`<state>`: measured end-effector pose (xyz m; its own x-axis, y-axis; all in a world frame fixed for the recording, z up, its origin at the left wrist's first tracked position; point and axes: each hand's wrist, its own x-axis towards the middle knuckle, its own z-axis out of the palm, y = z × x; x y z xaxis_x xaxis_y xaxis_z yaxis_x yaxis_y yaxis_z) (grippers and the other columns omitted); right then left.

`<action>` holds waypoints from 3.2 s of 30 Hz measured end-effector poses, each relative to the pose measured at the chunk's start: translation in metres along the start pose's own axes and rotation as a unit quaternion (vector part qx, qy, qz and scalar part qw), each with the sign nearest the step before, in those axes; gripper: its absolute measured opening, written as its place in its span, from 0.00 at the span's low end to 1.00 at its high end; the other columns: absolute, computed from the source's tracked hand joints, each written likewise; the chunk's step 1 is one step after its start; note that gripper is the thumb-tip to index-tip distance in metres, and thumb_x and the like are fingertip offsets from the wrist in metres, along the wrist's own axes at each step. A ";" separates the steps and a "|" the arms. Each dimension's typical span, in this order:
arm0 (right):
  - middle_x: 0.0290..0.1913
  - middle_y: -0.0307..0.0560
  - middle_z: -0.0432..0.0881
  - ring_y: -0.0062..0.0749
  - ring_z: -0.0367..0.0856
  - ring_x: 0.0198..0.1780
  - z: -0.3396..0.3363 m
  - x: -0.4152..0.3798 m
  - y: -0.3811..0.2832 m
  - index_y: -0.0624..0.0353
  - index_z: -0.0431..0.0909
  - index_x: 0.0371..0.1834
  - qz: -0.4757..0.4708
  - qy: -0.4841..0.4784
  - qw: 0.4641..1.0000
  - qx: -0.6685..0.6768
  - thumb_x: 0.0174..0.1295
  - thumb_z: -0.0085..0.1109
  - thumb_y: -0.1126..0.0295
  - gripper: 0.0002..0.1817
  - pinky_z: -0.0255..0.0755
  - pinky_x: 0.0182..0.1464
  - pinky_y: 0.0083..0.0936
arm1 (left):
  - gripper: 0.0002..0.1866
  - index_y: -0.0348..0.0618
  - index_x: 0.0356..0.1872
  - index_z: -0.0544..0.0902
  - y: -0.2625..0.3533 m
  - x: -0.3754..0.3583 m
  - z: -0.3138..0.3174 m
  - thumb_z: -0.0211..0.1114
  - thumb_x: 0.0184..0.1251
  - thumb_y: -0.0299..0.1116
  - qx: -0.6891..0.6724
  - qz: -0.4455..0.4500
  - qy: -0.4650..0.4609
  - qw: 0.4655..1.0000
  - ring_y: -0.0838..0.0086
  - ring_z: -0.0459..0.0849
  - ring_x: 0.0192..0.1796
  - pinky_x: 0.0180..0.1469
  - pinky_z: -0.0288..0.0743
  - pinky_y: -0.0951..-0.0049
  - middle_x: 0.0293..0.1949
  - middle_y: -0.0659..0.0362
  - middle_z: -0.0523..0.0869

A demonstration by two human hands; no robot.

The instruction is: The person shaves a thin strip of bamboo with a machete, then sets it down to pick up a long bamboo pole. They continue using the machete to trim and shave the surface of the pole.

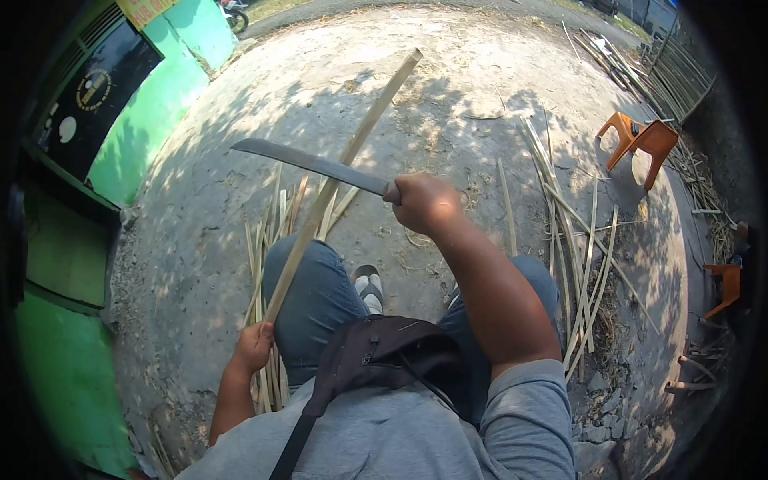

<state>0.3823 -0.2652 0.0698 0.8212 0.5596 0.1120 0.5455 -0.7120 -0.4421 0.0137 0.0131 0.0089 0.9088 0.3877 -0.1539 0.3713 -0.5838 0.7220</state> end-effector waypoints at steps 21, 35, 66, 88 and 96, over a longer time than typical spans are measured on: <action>0.31 0.49 0.87 0.53 0.88 0.35 0.013 -0.008 0.000 0.50 0.84 0.34 -0.134 0.053 0.989 -0.037 0.62 0.63 0.61 0.07 0.80 0.40 0.47 | 0.34 0.32 0.31 0.82 -0.002 0.001 0.007 0.55 0.82 0.59 0.007 0.002 0.009 1.000 0.61 0.85 0.29 0.34 0.76 0.60 0.23 0.49 0.84; 0.39 0.54 0.90 0.58 0.88 0.43 -0.001 0.020 0.045 0.50 0.89 0.42 0.078 0.085 0.993 0.021 0.71 0.59 0.57 0.12 0.81 0.47 0.49 | 0.29 0.33 0.31 0.81 0.005 0.005 0.000 0.57 0.82 0.54 0.047 0.036 0.037 0.998 0.39 0.83 0.30 0.33 0.74 0.52 0.24 0.38 0.80; 0.31 0.47 0.89 0.48 0.91 0.38 0.005 0.000 0.009 0.48 0.86 0.36 -0.158 0.005 0.980 -0.118 0.66 0.60 0.59 0.09 0.81 0.42 0.51 | 0.26 0.33 0.34 0.82 0.012 0.007 0.003 0.60 0.80 0.51 0.089 0.066 0.057 0.992 0.37 0.85 0.35 0.35 0.76 0.51 0.26 0.38 0.83; 0.29 0.51 0.87 0.54 0.88 0.35 -0.005 0.011 0.032 0.50 0.84 0.30 -0.153 0.097 0.980 -0.077 0.65 0.62 0.59 0.10 0.80 0.43 0.47 | 0.27 0.35 0.32 0.82 0.004 0.008 0.003 0.60 0.79 0.54 0.081 0.069 0.055 0.993 0.39 0.84 0.33 0.34 0.75 0.52 0.25 0.41 0.82; 0.37 0.56 0.89 0.57 0.87 0.43 -0.012 0.017 0.074 0.52 0.87 0.39 0.091 0.156 0.982 0.056 0.68 0.62 0.58 0.11 0.80 0.46 0.51 | 0.28 0.35 0.34 0.84 0.024 0.014 -0.008 0.59 0.79 0.55 0.089 0.045 0.009 0.995 0.42 0.86 0.32 0.34 0.76 0.54 0.25 0.42 0.83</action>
<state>0.4385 -0.3134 0.0502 0.9245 0.2567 0.2818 0.3768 -0.7271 -0.5738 0.0337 0.0103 0.0295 0.9367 0.3407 -0.0810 0.3185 -0.7329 0.6011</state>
